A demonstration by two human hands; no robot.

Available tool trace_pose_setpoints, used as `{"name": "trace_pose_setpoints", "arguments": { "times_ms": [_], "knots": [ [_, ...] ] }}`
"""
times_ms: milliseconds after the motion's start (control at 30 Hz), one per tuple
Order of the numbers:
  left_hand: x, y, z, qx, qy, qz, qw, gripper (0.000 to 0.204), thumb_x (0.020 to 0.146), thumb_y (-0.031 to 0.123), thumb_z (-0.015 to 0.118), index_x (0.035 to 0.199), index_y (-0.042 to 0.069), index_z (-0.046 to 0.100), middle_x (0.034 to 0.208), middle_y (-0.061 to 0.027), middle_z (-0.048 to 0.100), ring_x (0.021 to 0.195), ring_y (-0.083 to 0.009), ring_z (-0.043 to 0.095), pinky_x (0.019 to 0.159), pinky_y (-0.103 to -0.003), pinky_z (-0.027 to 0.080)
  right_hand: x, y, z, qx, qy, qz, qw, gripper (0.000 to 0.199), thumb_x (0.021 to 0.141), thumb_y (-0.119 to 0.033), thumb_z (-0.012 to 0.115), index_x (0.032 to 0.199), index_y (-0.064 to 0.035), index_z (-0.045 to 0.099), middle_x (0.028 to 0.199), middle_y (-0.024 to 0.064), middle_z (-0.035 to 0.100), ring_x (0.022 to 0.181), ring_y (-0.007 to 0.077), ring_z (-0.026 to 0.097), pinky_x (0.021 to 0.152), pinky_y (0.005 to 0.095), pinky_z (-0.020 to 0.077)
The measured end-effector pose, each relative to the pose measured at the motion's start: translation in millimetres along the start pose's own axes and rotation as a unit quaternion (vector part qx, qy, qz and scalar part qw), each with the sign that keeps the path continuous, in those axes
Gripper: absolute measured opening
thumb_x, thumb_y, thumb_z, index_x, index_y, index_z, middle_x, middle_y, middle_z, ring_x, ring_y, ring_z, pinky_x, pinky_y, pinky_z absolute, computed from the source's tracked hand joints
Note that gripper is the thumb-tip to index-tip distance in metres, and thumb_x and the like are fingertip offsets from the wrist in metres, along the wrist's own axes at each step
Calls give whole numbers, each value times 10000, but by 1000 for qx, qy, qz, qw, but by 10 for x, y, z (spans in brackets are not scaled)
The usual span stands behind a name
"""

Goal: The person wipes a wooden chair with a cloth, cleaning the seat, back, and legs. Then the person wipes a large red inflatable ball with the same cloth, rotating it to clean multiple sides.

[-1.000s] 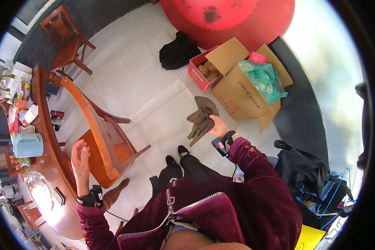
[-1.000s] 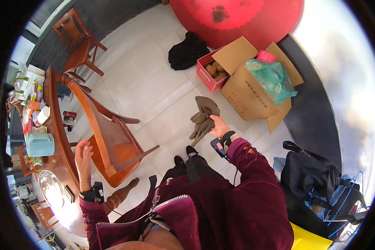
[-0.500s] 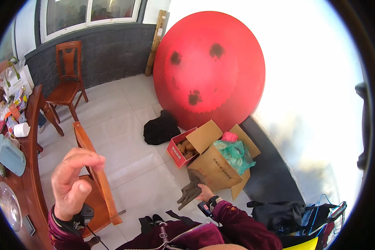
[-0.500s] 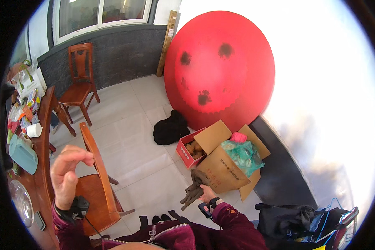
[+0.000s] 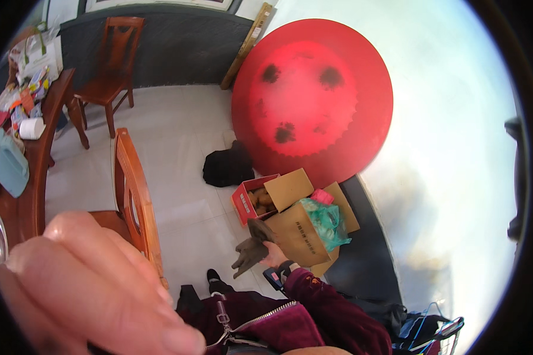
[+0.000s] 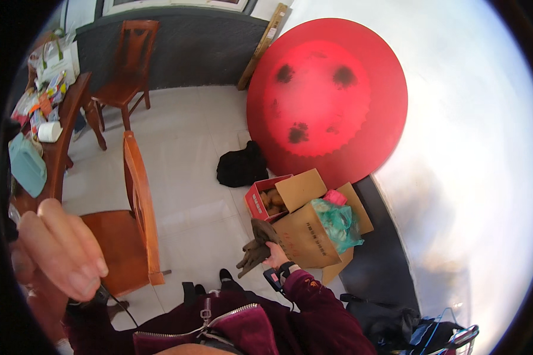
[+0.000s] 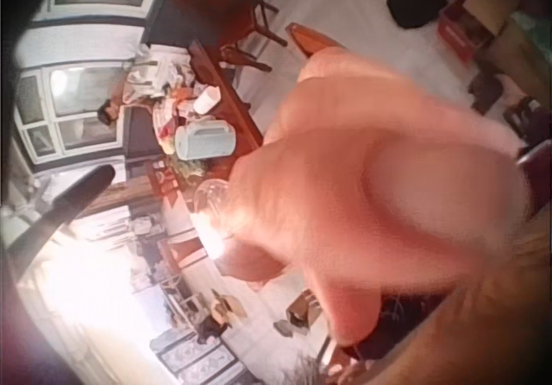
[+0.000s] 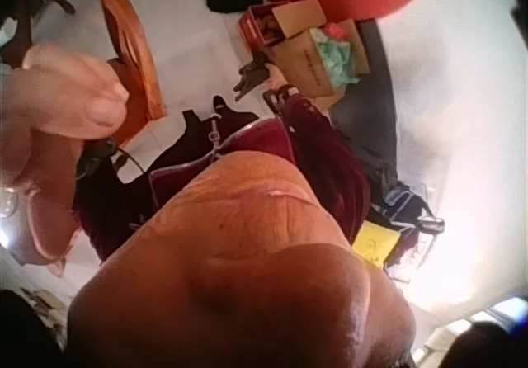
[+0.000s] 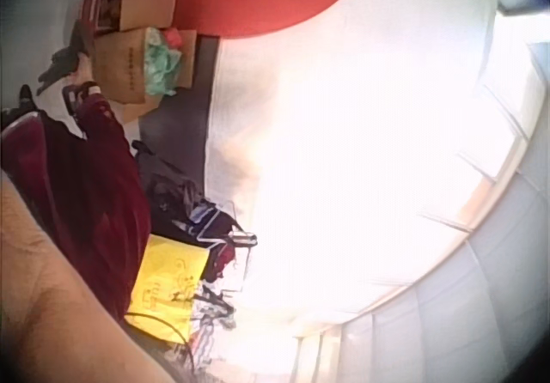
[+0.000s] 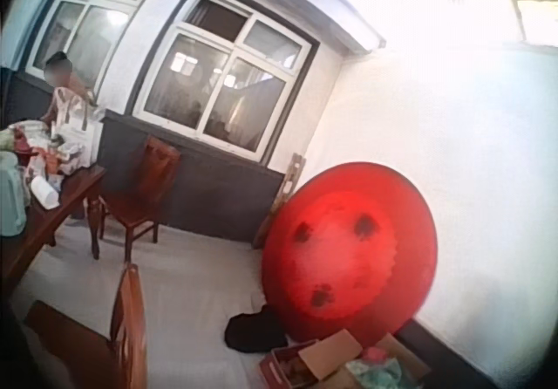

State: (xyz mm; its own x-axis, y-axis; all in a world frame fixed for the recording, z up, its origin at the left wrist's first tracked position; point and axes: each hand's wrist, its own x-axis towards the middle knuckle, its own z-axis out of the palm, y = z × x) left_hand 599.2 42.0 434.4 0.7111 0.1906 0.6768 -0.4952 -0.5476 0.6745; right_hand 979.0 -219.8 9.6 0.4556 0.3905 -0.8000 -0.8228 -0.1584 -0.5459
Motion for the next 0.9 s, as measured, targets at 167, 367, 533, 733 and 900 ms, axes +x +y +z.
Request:
{"name": "trace_pose_setpoints", "arguments": {
  "times_ms": [167,367,533,733,900],
  "knots": [
    [32,33,-242,-5,-170,-16,985,96,779,72,762,820,56,677,848,-56,617,815,-116,616,687,-246,573,33,-217,124,-173,-81,-61,980,470,824,-43,626,1263,22,471,1287,162,541,1173,240,533,998,380,442],
    [79,-176,-55,-153,-222,11,963,111,791,123,751,841,57,677,893,-76,640,838,-129,622,705,-254,560,370,-211,-95,-11,-43,28,999,398,909,-140,547,1270,7,468,1304,131,542,1175,269,541,1012,442,425],
    [230,-359,192,-225,-225,41,947,140,807,171,732,857,53,676,906,-93,642,828,-141,616,694,-261,547,332,-230,-253,70,-94,34,993,579,775,-97,706,1275,35,446,1274,156,535,1187,243,523,1011,412,430],
    [322,-511,343,-256,-217,49,941,191,825,229,710,876,48,675,921,-114,643,816,-155,610,681,-270,531,275,-284,-314,-208,-30,-87,974,552,720,-43,733,1222,18,511,1145,129,606,1170,224,527,986,398,442],
    [329,-605,448,-279,-198,59,938,239,841,277,691,891,44,675,934,-130,645,806,-166,605,670,-277,518,454,-238,-395,-18,34,19,999,354,964,-274,455,1254,-84,526,1268,105,593,1149,319,563,981,533,402]
  ]
}}
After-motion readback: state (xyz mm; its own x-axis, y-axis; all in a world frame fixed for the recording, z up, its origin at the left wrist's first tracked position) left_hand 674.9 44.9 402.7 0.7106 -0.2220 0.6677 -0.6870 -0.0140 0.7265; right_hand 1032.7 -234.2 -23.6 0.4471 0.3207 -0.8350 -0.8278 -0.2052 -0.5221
